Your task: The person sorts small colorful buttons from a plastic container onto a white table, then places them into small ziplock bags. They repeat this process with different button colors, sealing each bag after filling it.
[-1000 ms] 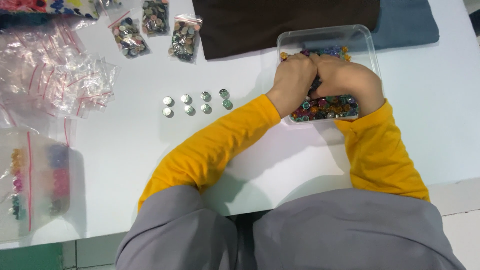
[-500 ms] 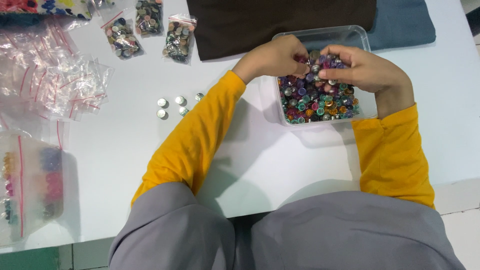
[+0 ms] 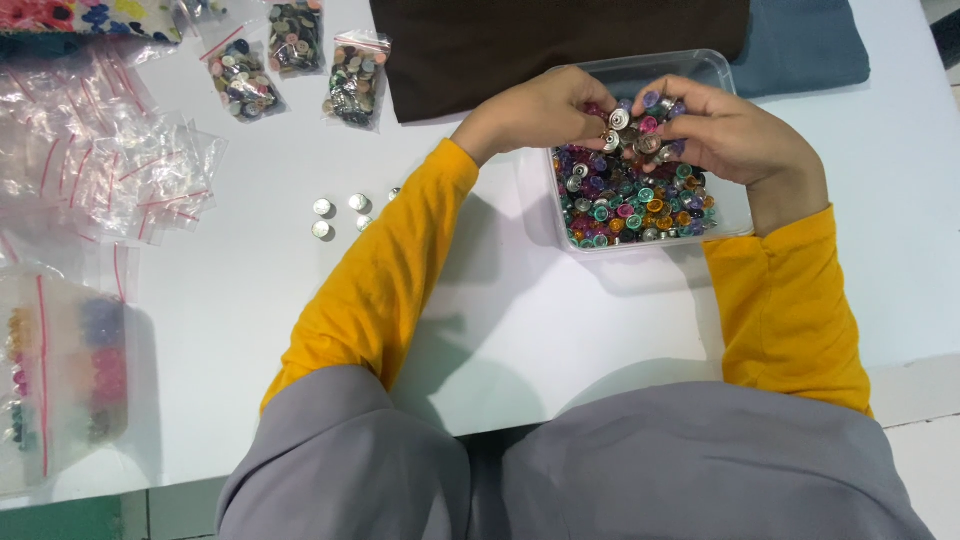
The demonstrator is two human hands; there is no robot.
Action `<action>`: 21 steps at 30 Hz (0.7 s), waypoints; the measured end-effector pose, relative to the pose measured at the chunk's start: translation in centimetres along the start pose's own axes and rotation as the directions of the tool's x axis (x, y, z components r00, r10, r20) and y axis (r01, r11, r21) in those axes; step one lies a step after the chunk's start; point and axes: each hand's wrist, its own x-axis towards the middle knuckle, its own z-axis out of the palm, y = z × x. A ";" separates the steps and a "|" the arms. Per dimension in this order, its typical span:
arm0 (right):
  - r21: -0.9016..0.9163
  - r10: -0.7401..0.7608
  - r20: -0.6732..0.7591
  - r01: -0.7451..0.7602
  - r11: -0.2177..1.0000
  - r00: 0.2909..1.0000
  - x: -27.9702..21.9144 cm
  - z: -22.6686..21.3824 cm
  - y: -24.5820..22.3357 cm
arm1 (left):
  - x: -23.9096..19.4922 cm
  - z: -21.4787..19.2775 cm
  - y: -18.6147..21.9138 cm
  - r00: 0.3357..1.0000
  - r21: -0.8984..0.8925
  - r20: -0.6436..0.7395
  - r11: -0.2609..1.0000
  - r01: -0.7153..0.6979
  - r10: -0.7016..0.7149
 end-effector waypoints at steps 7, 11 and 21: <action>0.058 0.040 -0.012 -0.039 0.998 0.999 -0.1 -0.2 -0.1 | -0.6 0.0 0.8 0.999 -0.138 -0.005 0.989 0.047 -0.048; 0.113 0.050 -0.036 -0.046 0.993 0.998 -0.1 -0.1 -0.1 | -0.3 0.3 0.5 0.999 -0.232 -0.001 0.972 0.049 -0.050; -0.018 0.067 0.000 -0.067 0.998 0.998 -0.1 0.2 -0.2 | -0.7 0.1 1.2 0.995 -0.112 -0.051 0.991 0.079 -0.085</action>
